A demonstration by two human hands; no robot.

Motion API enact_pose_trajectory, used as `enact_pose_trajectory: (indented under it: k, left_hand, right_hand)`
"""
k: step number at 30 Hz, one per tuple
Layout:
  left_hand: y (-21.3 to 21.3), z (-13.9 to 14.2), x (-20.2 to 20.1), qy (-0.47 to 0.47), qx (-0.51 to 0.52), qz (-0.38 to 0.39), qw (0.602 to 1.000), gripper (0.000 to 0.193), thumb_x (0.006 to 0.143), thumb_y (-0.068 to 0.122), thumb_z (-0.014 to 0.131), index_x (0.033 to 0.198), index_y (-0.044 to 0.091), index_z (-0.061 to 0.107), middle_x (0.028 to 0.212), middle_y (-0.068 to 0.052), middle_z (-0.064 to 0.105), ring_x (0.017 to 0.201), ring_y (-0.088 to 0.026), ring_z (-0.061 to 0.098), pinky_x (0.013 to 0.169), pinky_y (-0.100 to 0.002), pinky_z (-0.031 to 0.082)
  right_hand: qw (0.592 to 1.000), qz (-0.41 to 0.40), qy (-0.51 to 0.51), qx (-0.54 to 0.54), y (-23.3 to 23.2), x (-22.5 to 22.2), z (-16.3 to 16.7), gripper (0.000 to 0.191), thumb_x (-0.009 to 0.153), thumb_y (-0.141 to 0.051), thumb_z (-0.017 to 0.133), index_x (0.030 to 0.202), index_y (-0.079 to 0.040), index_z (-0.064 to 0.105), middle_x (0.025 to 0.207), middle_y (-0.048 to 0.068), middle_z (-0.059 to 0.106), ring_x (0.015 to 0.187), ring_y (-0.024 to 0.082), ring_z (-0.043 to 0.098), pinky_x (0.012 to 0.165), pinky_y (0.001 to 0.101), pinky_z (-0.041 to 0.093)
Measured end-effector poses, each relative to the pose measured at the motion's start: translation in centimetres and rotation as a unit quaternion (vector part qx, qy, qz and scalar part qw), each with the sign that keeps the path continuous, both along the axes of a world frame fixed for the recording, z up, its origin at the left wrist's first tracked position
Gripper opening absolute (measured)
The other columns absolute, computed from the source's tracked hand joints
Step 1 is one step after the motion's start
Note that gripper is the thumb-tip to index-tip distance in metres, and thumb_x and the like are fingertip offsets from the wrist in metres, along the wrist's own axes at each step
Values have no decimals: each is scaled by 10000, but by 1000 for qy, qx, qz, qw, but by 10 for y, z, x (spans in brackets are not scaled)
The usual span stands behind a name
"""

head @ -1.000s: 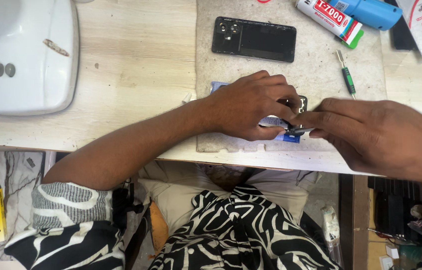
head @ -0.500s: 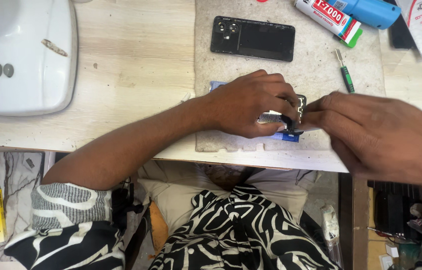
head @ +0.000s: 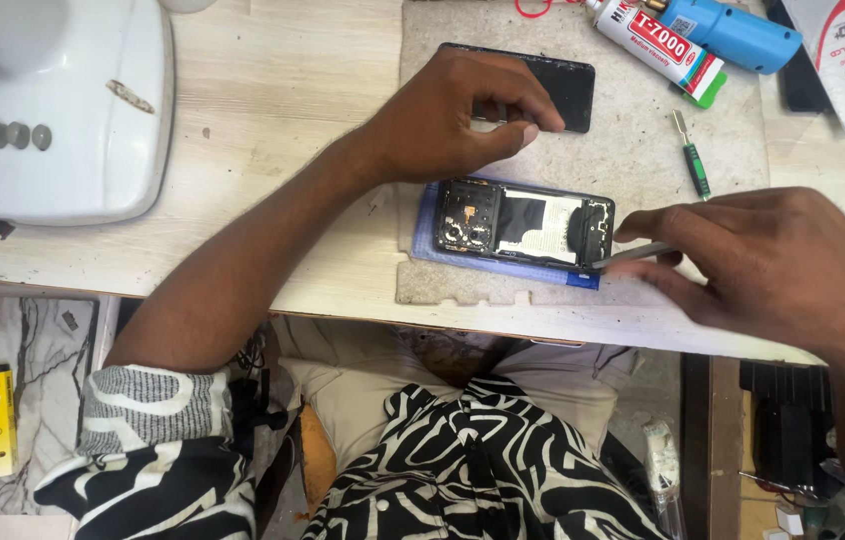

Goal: The person works on a disassembled smartphone on a repair bench, using a metal pry tool to scrape old adhesive and residue from the phone frame while holding the frame steady. They also work on a second phone back cover, and near the end they use a blue electric screwdriver on the phone assembly.

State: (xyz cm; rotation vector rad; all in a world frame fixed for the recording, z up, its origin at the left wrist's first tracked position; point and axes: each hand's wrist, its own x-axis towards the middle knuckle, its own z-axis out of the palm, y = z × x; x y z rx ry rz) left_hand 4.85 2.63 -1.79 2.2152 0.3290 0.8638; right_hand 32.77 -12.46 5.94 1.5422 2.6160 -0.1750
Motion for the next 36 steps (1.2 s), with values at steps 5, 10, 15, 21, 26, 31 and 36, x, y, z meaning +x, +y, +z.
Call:
enact_pose_trajectory:
  k: [5,10,15,21,26,31,36]
  left_hand:
    - [3,1,-3,16,3,-9,1000,165,973,108,698,1112,95,785,1060,-29,761,913,-115,701,793,-278,559]
    - [4,2,-3,42,1,-3,999,169,965,123,701,1103,114,798,1042,-27,769,889,-114,703,741,-276,552]
    - [2,0,-1,69,0,2,998,143,973,150,711,1085,137,799,1022,-16,776,863,-105,721,717,-281,561]
    - [-19,2,10,40,78,-26,996,83,935,195,760,1005,157,782,985,-6,737,871,-145,699,732,-305,581]
    - [-62,-6,36,24,209,-74,975,83,903,223,787,940,154,760,914,-24,671,891,-201,673,696,-384,550]
    - [-68,-5,52,99,211,-74,970,165,924,239,755,869,93,701,901,-60,668,829,-218,695,630,-387,565]
    - [-71,6,57,192,273,-72,940,184,875,191,719,798,25,697,904,-125,690,781,-312,720,606,-463,578]
  right_hand:
    - [996,36,79,8,-3,5,-2,276,811,-283,806,1024,-121,737,824,3,765,649,162,740,527,335,571]
    - [985,81,133,70,-6,12,-3,247,811,-240,807,1013,-121,727,866,4,752,731,171,741,600,327,579]
    - [986,89,116,79,-4,13,-10,225,818,-223,819,992,-113,728,846,16,762,709,172,739,591,333,585]
    - [983,95,135,86,-9,28,-18,267,821,-230,825,1022,-97,711,893,34,772,755,165,744,610,318,583]
    - [954,102,263,99,-18,58,-33,286,836,-103,806,1044,25,657,910,140,750,803,192,762,676,281,618]
    - [915,-11,388,109,-41,71,-78,224,866,17,799,1041,60,665,943,199,749,797,178,763,651,210,604]
    - [853,-90,508,76,-60,67,-112,241,922,33,781,1133,62,668,1009,181,737,910,163,742,813,224,622]
